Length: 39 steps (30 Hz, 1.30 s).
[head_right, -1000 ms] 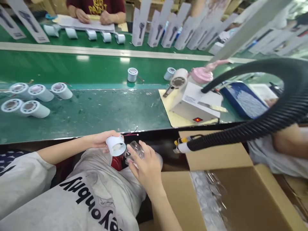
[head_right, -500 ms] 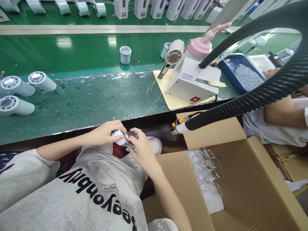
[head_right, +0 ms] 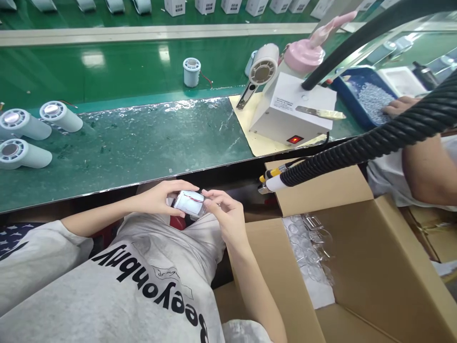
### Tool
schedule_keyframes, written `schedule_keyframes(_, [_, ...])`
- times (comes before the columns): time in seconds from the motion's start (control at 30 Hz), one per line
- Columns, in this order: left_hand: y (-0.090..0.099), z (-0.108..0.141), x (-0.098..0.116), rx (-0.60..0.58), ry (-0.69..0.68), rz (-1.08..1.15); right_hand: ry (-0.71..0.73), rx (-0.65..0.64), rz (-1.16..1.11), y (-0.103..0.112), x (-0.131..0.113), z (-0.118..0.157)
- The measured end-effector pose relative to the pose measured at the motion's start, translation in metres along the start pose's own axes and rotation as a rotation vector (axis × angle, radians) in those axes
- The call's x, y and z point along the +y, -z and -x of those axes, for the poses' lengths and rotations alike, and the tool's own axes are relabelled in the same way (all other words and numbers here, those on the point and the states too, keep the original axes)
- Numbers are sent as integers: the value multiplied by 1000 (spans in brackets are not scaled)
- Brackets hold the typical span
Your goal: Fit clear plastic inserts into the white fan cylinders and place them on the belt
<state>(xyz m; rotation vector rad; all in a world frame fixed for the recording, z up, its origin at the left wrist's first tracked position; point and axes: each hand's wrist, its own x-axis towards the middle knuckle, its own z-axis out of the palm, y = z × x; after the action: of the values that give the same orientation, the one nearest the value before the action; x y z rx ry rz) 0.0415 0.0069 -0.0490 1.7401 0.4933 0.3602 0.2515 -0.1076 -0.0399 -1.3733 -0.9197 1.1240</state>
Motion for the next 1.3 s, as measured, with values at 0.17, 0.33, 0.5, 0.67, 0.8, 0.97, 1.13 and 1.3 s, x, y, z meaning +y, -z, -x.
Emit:
schedule_keyframes(0.17, [-5, 6, 9, 32, 151, 335, 212, -154, 190, 6, 0, 7])
schedule_keyframes(0.33, [-3, 10, 11, -31, 210, 417, 340, -183, 371, 9, -6, 17])
schedule_keyframes(0.5, [2, 9, 16, -73, 61, 261, 166, -231, 232, 12, -9, 20])
schedule_keyframes(0.67, [5, 10, 21, -83, -35, 182, 104, -202, 131, 10, -9, 23])
schedule_keyframes(0.8, [6, 9, 23, -84, -76, 122, 34, -182, 95, 9, -8, 24])
schedule_keyframes(0.97, [6, 8, 24, -105, -115, 91, -49, -161, 25, 10, -6, 25])
schedule_keyframes(1.13, [6, 10, 24, -115, -148, 81, -103, -189, -2, 9, -8, 24])
schedule_keyframes(1.3, [7, 10, 24, -115, -130, 76, -126, -210, -83, 3, -7, 20])
